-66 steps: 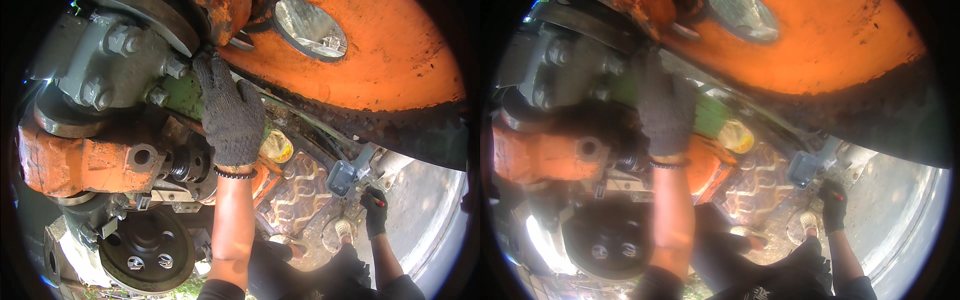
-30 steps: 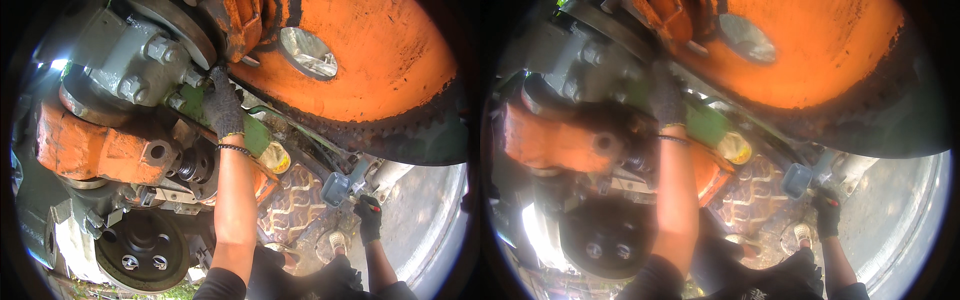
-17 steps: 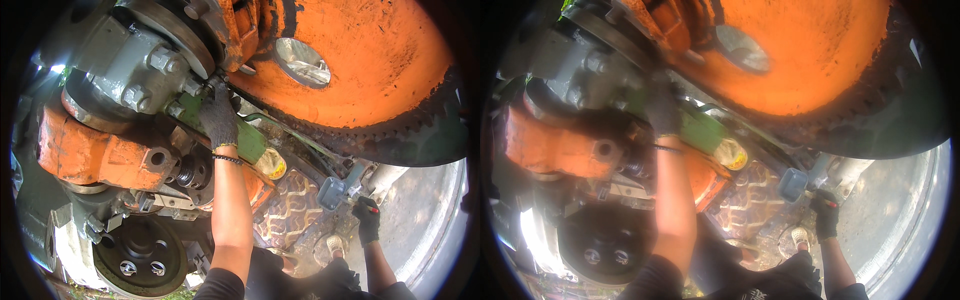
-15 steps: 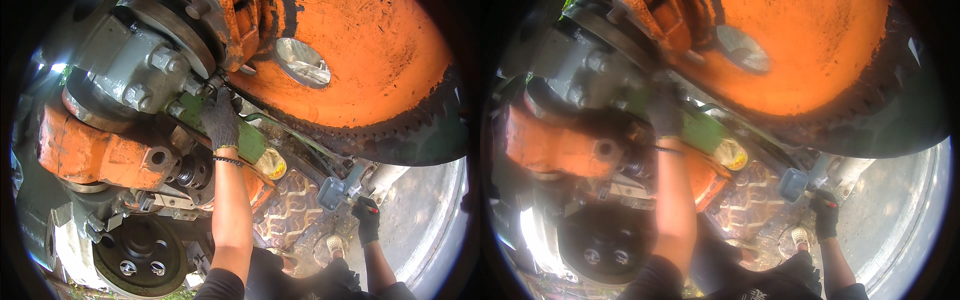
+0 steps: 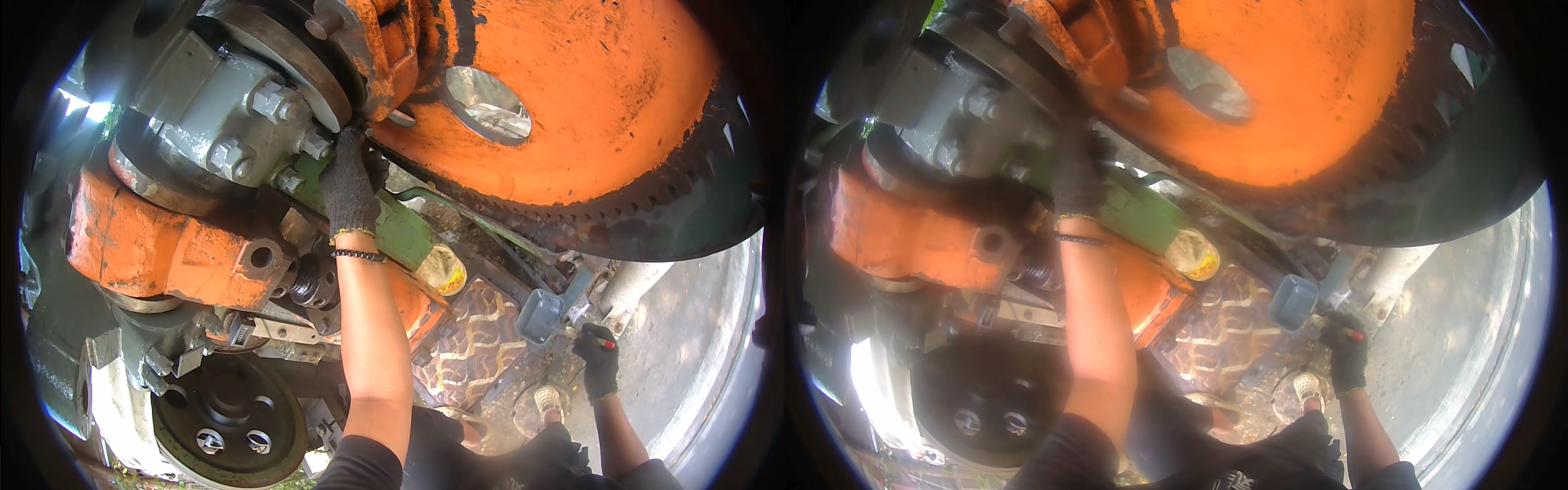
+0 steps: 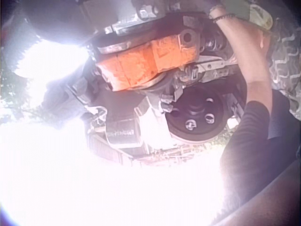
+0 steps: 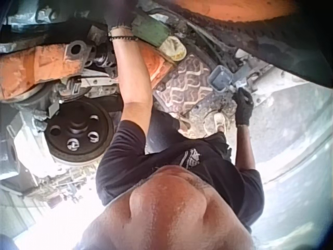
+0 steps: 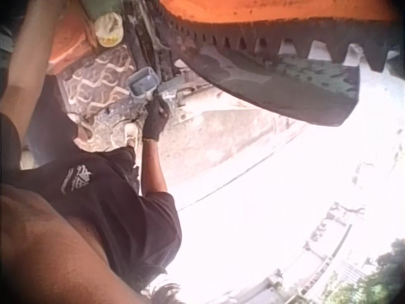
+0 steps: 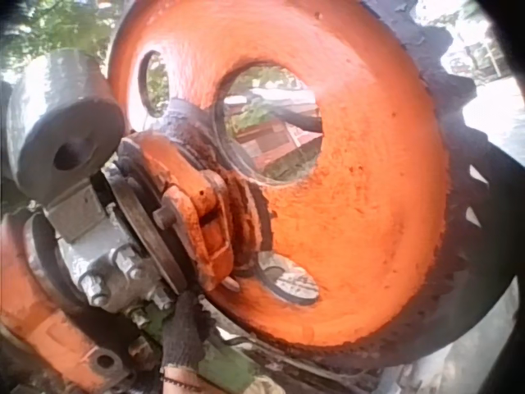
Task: The person paints a large orange and green mechanical assembly with a brush, repeatedly dipping the brush into a small container to apply green paint to bolts, brackets, and the gear rim.
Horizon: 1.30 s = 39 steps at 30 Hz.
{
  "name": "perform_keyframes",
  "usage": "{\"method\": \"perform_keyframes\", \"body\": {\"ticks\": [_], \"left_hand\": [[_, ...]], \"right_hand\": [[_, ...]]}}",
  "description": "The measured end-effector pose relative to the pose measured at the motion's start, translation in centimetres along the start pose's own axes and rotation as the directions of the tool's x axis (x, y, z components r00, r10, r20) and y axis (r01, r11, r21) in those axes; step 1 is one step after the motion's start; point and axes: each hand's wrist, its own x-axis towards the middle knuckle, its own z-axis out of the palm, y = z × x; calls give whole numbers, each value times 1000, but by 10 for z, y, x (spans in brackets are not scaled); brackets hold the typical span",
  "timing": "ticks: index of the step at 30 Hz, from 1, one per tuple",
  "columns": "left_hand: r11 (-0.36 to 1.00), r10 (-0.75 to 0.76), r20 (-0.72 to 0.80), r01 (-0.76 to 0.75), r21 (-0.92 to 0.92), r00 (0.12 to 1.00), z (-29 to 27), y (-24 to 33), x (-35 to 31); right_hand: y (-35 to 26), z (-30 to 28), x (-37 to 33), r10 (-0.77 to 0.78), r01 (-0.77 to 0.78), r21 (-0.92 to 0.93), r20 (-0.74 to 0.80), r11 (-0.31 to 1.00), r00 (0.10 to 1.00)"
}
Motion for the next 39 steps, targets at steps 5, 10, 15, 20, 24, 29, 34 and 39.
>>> {"method": "perform_keyframes", "body": {"ticks": [5,10,15,20,24,29,34,39], "left_hand": [[952,248,118,-265,155,961,-31,-54,27],[928,258,146,-287,237,955,-18,-68,-2],[996,91,146,-87,-38,985,0,-60,-56],[685,-213,255,330,-649,943,5,-53,-80],[587,-144,388,394,-708,911,15,-43,-90],[373,595,727,683,-628,344,-18,-109,-47],[402,77,575,502,-765,815,5,-49,-108],[450,58,553,472,-758,831,0,-57,-99]], "right_hand": [[4,-2,-1,28,-28,13,2,1000,1000],[3,-6,-5,15,-16,29,4,999,1000],[5,-8,-7,15,-14,30,-24,999,1000],[16,-11,-7,15,-15,16,6,1000,1000],[19,-15,-5,9,-9,5,11,1000,1000],[15,-8,-10,29,-29,-19,10,999,1000],[11,-7,-6,39,-39,3,8,999,999],[11,-2,-7,58,-58,15,0,998,998]]}}
